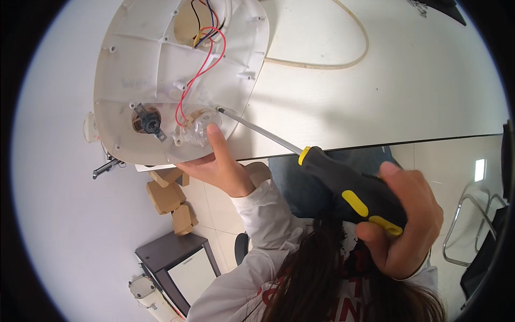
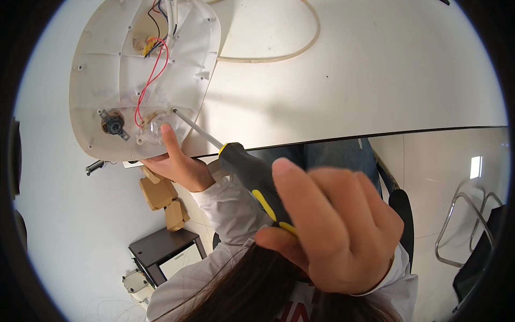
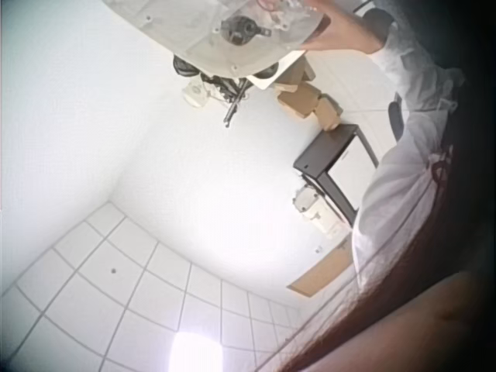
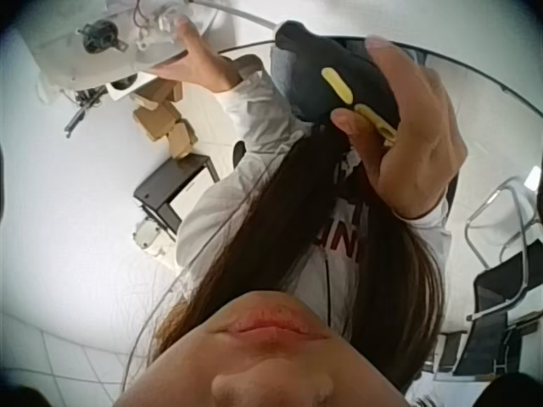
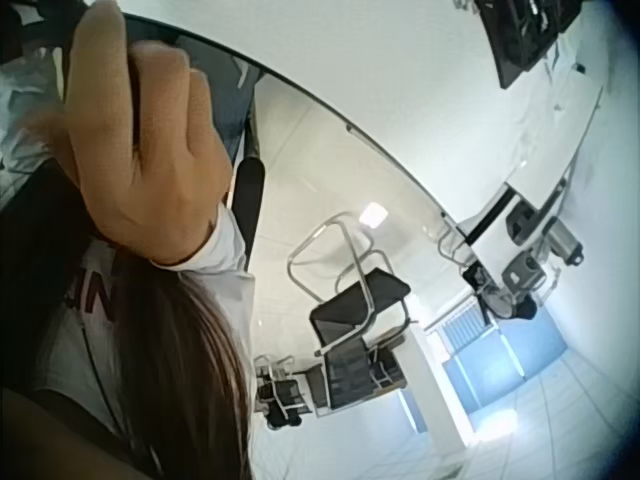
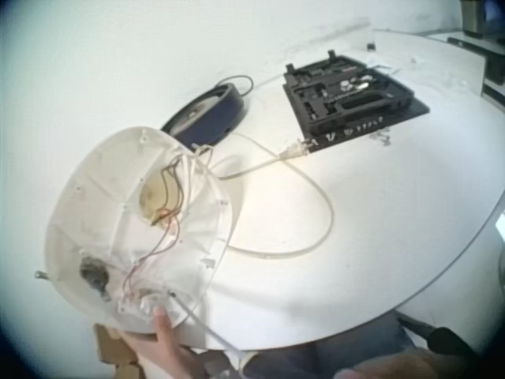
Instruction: The person assembles a white plastic housing with internal wiring and a small motor. They use a screwdriver to tighten screws and secure components inside the housing.
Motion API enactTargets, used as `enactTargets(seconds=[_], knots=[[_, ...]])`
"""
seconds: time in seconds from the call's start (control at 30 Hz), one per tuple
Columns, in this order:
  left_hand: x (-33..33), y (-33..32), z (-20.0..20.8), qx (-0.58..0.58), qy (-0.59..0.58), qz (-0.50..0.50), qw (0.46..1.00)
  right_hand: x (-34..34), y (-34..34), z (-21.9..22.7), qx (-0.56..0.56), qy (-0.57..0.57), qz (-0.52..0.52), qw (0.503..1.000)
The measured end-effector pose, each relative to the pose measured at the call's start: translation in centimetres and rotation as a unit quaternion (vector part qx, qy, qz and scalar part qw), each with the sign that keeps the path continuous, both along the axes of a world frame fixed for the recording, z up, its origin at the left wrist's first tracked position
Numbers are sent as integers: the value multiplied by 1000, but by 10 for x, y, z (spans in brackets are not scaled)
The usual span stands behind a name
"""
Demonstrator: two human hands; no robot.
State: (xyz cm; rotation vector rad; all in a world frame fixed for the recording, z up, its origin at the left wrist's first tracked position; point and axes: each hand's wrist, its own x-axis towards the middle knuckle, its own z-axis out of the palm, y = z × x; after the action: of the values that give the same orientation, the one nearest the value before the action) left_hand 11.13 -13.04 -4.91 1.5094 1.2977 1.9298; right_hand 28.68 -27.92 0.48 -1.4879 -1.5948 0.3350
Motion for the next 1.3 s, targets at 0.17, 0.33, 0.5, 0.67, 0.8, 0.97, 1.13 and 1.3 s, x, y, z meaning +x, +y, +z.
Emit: enactTargets(seconds=[0.17, 0.33, 0.5, 0.67, 0.8, 0.97, 1.13, 1.3], knots=[[0, 3, -3, 8, -4, 1, 1000, -6, -1, -7, 99, 37, 36, 994], [-1, 2, -1, -13, -22, -14, 1000, -11, -6, 15, 28, -72, -46, 996], [-1, 3, -1, -14, -22, -19, 999, -10, 2, 8, 22, -34, -71, 997], [1, 1, -1, -3, -8, 0, 1000, 1, 3, 8, -11, -8, -22, 1000], [3, 1, -1, -9, -8, 1, 1000, -6, 8, -5, 109, 66, -21, 992], [0, 1, 1, -24, -13, -4, 1000, -21, -1, 11, 46, -39, -74, 995], [-1, 1, 1, -21, -14, -12, 1000, -11, 1, 6, 31, -56, -72, 995], [0, 1, 2, -12, -5, -7, 1000, -6, -6, 9, -5, -53, 26, 998]])
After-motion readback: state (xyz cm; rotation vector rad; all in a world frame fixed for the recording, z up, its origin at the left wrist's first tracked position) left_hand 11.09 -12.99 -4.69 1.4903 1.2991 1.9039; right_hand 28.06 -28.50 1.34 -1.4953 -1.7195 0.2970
